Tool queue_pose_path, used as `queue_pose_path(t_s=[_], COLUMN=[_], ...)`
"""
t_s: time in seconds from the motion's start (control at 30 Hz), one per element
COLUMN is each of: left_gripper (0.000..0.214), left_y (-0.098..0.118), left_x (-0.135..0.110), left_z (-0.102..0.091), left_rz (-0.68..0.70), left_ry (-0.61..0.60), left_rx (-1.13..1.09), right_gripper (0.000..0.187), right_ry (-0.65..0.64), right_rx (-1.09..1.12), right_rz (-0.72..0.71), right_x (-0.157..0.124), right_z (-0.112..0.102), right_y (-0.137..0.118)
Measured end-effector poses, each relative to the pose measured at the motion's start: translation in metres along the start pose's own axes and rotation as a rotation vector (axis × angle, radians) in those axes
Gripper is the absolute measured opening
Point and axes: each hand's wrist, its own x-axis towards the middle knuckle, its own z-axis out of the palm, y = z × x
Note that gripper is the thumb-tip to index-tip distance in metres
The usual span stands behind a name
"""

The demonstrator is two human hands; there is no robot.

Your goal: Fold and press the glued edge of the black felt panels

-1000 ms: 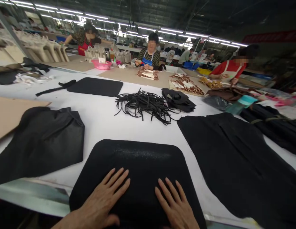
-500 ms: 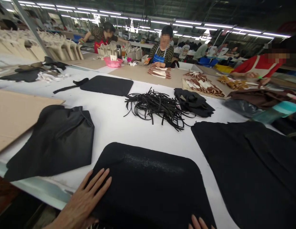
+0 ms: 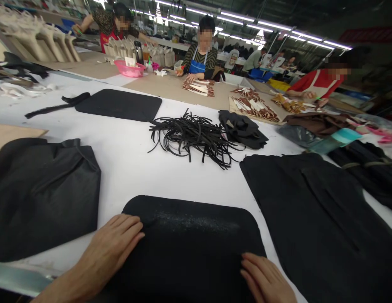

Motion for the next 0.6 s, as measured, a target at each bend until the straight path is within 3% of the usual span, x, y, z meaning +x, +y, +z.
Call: queue_pose_path(t_s=[0.1,0.27,0.37,0.5,0.6], left_gripper=[0.021,0.017,0.015,0.004,0.009], left_y=[0.007,0.020,0.021,0.017,0.015], left_x=[0.048,0.100,0.108,0.108,0.111], left_z=[0.004,0.018,0.023,0.024,0.022], left_rz=[-0.010,-0.041,-0.092,-0.109,-0.109], left_ry=[-0.078,-0.270,-0.314,-0.339,-0.331], left_rx=[-0.070,-0.094,-0.117,-0.181,-0.212], right_gripper=[0.023,0.029,0.026,0.005,0.013], right_ry=[-0.033,-0.268,-0.363,-0.432,-0.407], right_rx=[0.033,0.051,0.098,0.251,0.355], right_rz=[0.155,0.236,0.249,0.329,0.342], right_x=[0.062,0.136,0.153,0.156,0.159], right_z=[0.009,0.033,0.040,0.042,0.041], right_y=[-0.010,-0.016,-0.011,-0.002,0.002])
